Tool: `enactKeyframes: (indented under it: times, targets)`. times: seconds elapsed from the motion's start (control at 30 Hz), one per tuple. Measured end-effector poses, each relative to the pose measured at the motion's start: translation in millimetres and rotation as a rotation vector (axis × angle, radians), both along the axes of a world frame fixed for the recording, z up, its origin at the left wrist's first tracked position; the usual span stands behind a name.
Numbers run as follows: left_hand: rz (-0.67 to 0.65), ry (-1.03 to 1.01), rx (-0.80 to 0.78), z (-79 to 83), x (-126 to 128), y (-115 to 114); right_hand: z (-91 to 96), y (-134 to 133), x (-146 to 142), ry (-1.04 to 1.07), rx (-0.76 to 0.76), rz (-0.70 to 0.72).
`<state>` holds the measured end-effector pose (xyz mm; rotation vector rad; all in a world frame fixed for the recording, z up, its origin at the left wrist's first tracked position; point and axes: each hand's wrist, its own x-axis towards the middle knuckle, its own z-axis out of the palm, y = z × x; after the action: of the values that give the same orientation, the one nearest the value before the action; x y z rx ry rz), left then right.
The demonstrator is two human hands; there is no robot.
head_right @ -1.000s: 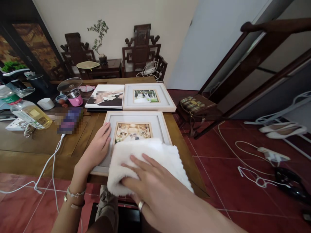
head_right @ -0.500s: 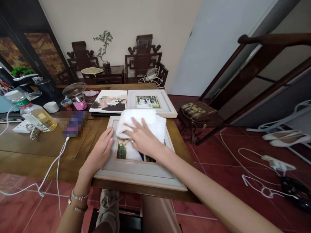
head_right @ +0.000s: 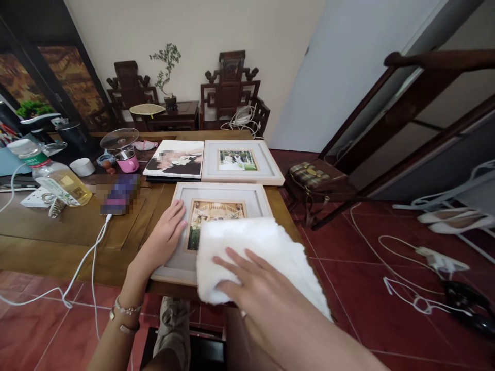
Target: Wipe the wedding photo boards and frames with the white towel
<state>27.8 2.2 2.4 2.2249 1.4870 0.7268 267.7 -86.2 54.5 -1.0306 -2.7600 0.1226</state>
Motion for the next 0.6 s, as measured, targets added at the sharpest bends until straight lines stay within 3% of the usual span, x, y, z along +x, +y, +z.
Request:
enactKeyframes:
  times: [0.17,0.3,0.43,0.6]
  targets:
    - [-0.008,0.039,0.079,-5.2,-0.7,0.7,-18.7,17.5,35.9,-0.009,0.219,-0.126]
    - [-0.013,0.021,0.098,-7.5,-1.4,0.8,-31.2,51.8,39.8,-0.024,0.291,-0.242]
    - [-0.014,0.002,0.104,-10.0,-2.1,1.9,-20.3,96.2,16.1,-0.016,0.263,-0.283]
    - [-0.038,-0.034,0.127,-11.2,-3.7,3.4,-2.2,138.0,-41.7,0.002,0.191,-0.105]
